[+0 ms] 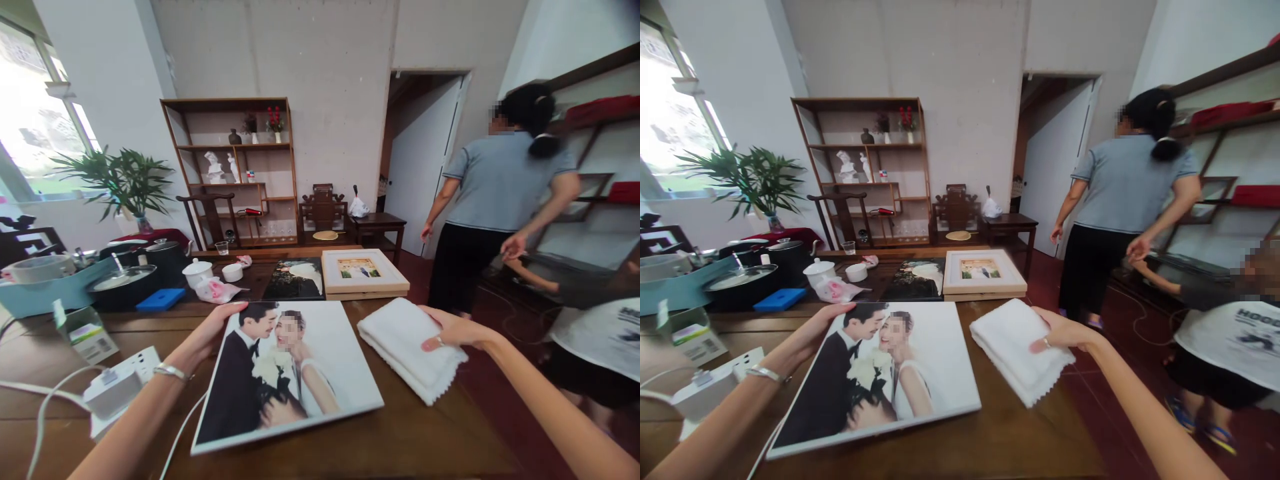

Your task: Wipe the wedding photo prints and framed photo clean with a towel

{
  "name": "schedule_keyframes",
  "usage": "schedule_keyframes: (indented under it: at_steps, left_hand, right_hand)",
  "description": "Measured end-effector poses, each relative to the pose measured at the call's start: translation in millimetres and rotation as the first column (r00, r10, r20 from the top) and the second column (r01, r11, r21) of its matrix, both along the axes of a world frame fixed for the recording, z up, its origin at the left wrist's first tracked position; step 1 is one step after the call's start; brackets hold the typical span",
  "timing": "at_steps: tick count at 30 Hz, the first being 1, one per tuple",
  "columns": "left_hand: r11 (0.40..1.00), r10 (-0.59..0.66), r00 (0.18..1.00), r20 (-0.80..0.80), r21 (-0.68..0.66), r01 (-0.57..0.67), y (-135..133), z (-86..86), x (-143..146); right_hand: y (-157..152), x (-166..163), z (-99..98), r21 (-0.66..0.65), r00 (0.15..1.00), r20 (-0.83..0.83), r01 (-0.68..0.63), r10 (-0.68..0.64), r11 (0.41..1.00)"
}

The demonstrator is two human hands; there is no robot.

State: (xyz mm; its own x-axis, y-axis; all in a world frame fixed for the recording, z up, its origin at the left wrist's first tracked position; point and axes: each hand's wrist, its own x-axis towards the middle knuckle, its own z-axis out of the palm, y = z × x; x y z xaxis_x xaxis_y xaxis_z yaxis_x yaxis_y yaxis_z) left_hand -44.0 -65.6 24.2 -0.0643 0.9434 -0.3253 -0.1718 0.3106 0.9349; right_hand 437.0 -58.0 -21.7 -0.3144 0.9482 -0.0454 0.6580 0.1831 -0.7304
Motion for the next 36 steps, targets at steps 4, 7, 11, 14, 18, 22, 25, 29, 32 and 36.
schedule_keyframes:
  at_steps: [4, 7, 11, 14, 18, 22, 25, 29, 32, 36]
  left_hand:
    - [0.999, -0.045, 0.999, -0.018, 0.015, 0.045, 4, -11.2, 10]
    - [0.998, -0.066, 0.997, -0.045, 0.005, 0.066, 6, -17.8, 13]
    - [0.996, -0.089, 0.992, -0.09, -0.006, 0.089, 9, -25.6, 11]
    - [0.992, -0.13, 0.983, -0.133, -0.017, 0.129, 11, -32.0, 11]
    - [0.985, -0.168, 0.964, -0.205, 0.004, 0.172, 10, -39.8, 20]
    - [0.97, -0.219, 0.939, -0.267, 0.046, 0.239, 5, -41.7, 39]
    - [0.949, -0.263, 0.912, -0.313, 0.088, 0.304, 2, -41.0, 53]
    - [0.926, -0.279, 0.869, -0.408, 0.125, 0.356, 3, -43.4, 65]
    - [0.918, -0.249, 0.813, -0.526, 0.14, 0.372, 7, -45.1, 68]
    - [0.93, -0.122, 0.697, -0.706, 0.166, 0.33, 10, -42.1, 69]
  right_hand:
    - [-15, -22, 4.7, 0.274, 0.99, 0.043, 0.119, -0.136, 0.954]
    - [-42, -61, 2.6, 0.458, 0.99, 0.099, 0.042, -0.097, 0.888]
    - [-67, -111, -20.7, 0.667, 0.844, 0.504, -0.246, -0.183, 0.704]
    - [-61, -127, -39.0, 0.688, 0.721, 0.581, -0.188, -0.377, 0.701]
    - [-43, -119, -34.7, 0.698, 0.699, 0.57, -0.134, -0.432, 0.704]
    - [-35, -93, -6.0, 0.716, 0.734, 0.546, -0.161, -0.403, 0.679]
    - [-38, -75, 8.7, 0.738, 0.795, 0.529, -0.259, -0.295, 0.623]
    - [-49, -72, 4.2, 0.711, 0.819, 0.569, -0.447, -0.071, 0.543]
    - [-55, -83, -7.6, 0.679, 0.807, 0.584, -0.426, -0.089, 0.597]
    - [-50, -96, -19.0, 0.709, 0.841, 0.52, -0.326, -0.152, 0.625]
